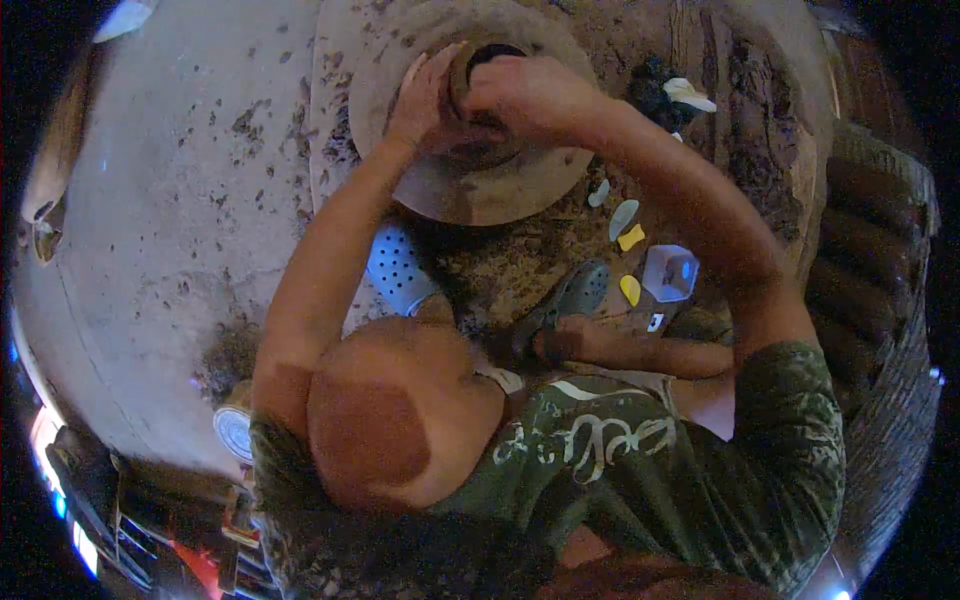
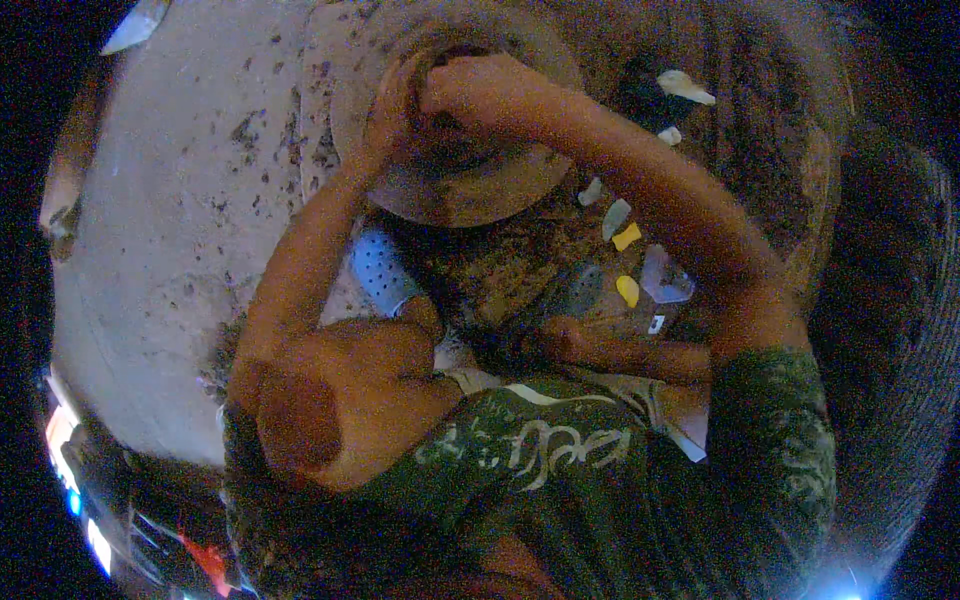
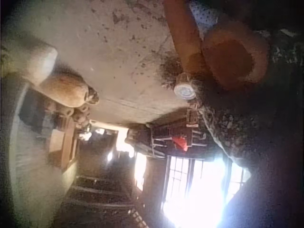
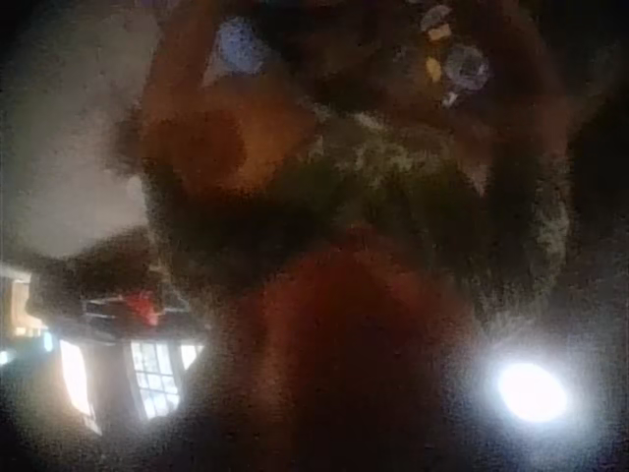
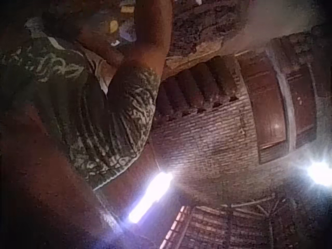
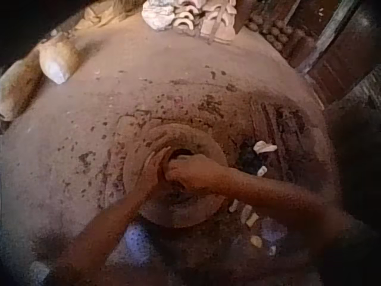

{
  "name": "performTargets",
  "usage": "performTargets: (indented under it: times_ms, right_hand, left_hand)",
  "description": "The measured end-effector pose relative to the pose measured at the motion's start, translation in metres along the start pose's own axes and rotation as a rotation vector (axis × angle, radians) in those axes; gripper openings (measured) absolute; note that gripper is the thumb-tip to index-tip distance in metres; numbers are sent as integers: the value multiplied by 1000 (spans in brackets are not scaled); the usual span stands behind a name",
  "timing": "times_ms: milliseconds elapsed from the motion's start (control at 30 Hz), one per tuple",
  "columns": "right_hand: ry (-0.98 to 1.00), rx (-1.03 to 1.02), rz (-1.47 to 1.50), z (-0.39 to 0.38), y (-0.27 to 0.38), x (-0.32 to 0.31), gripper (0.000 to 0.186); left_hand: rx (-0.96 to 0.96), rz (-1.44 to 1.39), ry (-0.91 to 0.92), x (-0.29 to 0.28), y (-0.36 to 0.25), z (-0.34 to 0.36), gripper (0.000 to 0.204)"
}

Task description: The person shapes a clay vessel on a manual kick wheel, using a yellow rib tool and their hands to smooth the interior and exterior walls. They lift the vessel off the wheel head, clear the surface, and then begin refining the clay cylinder again.

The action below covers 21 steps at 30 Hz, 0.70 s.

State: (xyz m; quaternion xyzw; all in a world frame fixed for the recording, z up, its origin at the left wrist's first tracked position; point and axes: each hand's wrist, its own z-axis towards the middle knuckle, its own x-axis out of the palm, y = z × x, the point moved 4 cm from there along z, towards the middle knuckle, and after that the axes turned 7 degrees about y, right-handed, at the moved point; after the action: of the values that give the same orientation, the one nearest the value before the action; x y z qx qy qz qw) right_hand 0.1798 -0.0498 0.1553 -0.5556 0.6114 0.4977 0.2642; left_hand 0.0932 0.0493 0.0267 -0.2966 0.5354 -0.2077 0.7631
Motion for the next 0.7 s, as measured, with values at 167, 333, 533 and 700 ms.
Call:
performTargets:
  times_ms: [167, 333, 533, 700]
  right_hand:
    - [-115, 82, 173, -66, 9, 18, 17]
    - [284, 364, 257, -115, 33, 65, 17]
    - [-312, 490, 383, -105, -4, 16, 33]
    - [-447, 442, 211, -41, -17, -13, 30]
  left_hand:
    - [46, -101, 81, -12, 8, -1, 126]
    - [26, -184, -149, 11, -74, -45, 121]
    - [26, -109, -232, 26, -94, -72, 129]
    - [-239, -18, -237, 34, -51, -33, 142]
